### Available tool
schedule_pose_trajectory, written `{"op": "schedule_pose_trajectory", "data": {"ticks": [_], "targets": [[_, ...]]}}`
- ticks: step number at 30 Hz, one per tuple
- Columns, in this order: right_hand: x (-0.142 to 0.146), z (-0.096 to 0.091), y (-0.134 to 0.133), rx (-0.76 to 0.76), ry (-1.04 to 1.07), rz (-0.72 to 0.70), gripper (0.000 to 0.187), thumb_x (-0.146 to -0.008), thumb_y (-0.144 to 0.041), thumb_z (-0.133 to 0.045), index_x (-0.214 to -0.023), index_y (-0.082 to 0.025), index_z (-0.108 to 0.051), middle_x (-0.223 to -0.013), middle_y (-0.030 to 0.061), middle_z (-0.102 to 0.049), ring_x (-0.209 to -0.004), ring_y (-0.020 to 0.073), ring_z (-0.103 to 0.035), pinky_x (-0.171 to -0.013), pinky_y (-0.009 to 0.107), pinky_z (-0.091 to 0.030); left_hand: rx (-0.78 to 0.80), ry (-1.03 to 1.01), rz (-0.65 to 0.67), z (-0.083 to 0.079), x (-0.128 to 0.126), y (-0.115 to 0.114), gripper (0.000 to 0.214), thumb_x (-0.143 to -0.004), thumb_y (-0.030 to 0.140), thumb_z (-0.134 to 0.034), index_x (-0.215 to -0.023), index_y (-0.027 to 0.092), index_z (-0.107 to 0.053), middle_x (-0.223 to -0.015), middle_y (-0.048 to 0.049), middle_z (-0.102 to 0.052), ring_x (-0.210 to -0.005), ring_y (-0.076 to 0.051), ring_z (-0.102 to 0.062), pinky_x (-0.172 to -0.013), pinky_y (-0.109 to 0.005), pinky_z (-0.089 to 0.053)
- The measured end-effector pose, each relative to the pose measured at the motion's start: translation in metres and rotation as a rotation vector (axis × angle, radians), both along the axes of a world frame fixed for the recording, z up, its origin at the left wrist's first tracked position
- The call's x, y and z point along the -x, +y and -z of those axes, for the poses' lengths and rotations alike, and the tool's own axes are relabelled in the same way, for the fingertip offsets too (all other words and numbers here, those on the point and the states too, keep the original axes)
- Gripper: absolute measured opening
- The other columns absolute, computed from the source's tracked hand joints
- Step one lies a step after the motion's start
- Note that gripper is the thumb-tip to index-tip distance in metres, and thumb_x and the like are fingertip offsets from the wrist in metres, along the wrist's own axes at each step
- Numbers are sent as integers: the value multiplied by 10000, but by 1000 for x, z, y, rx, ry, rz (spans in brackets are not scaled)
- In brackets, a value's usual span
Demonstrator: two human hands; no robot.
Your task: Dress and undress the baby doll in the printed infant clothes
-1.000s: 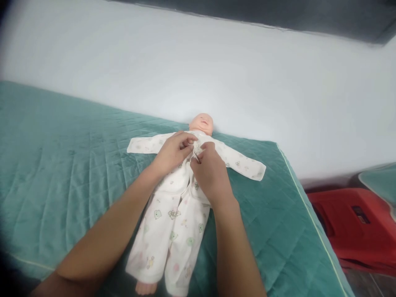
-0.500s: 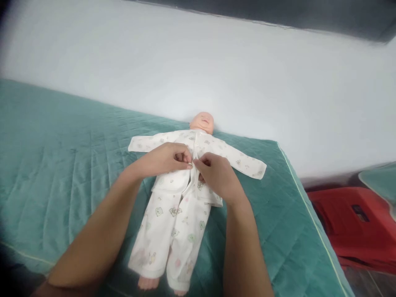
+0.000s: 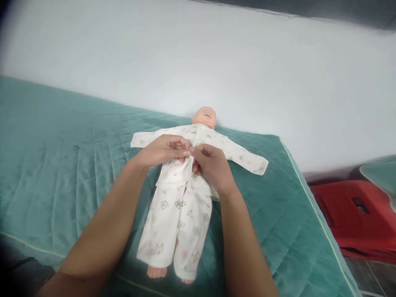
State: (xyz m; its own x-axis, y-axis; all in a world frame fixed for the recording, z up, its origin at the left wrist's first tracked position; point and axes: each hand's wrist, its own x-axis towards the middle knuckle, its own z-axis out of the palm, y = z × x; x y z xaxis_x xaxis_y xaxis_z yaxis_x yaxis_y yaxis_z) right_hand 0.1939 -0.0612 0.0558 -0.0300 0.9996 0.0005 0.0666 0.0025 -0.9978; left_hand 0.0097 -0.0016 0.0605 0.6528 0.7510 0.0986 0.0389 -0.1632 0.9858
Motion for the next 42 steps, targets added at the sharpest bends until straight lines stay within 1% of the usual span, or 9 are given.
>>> {"op": "schedule_pose_trajectory", "data": {"ticks": [7,13,20,23,27,31,36,39,42], "targets": [[-5,7,1,-1,15,3,422,-892,-526,-694,-655,-181,-647,-516,10,-631,-448,94,-547,-452,202,-423,-3,-25,-12,3,-4,0,69,-840,222,-698,-846,154,-702,-668,0,-648,-649,-104,-610,-595,-225,-424],[-3,9,0,-11,31,25,414,-900,-505,-686,-654,-174,-655,-556,26,-655,-470,106,-594,-464,205,-472,-1,-30,-47,3,-6,-2,61,-826,205,-706,-815,152,-678,-708,-13,-659,-666,-102,-616,-631,-233,-470],[-1,8,0,24,135,61,329,-889,-496,-694,-792,-186,-639,-720,44,-735,-546,140,-684,-467,213,-515,-28,71,-97,2,-7,-3,52,-806,190,-686,-774,164,-654,-722,-7,-660,-650,-98,-610,-574,-214,-442],[-1,7,0,36,141,67,320,-901,-488,-681,-807,-187,-624,-727,51,-747,-562,150,-702,-475,212,-524,-43,100,-80,0,-6,-3,64,-814,207,-674,-771,160,-672,-710,-4,-657,-632,-94,-599,-542,-207,-420],[-1,7,0,37,133,71,325,-913,-493,-667,-813,-188,-617,-721,51,-754,-572,151,-711,-481,206,-527,-51,117,-62,-2,-5,-3,141,-837,286,-675,-780,159,-694,-732,-11,-666,-639,-95,-588,-532,-205,-410],[-1,6,0,34,133,66,340,-898,-515,-680,-815,-190,-621,-726,55,-760,-577,155,-716,-484,212,-529,-63,130,-72,-1,-4,-2,97,-791,256,-694,-831,174,-725,-781,-19,-688,-665,-103,-589,-550,-210,-420],[-1,6,1,45,122,64,348,-878,-525,-697,-809,-196,-605,-723,53,-764,-531,144,-692,-468,215,-512,-85,131,-93,3,-6,-1,118,-757,184,-638,-832,174,-729,-767,-24,-687,-682,-123,-612,-591,-233,-465],[-1,8,1,34,99,63,356,-871,-531,-698,-790,-198,-603,-687,37,-750,-461,123,-641,-430,210,-473,-65,98,-88,4,-6,0,191,-732,128,-616,-891,180,-707,-765,-9,-671,-661,-110,-600,-606,-235,-479],[-2,8,1,13,92,70,326,-887,-504,-684,-789,-201,-609,-624,4,-704,-413,100,-582,-385,196,-398,-10,56,-35,4,-4,0,280,-715,86,-611,-968,186,-677,-772,4,-658,-643,-98,-588,-612,-236,-492]]}}
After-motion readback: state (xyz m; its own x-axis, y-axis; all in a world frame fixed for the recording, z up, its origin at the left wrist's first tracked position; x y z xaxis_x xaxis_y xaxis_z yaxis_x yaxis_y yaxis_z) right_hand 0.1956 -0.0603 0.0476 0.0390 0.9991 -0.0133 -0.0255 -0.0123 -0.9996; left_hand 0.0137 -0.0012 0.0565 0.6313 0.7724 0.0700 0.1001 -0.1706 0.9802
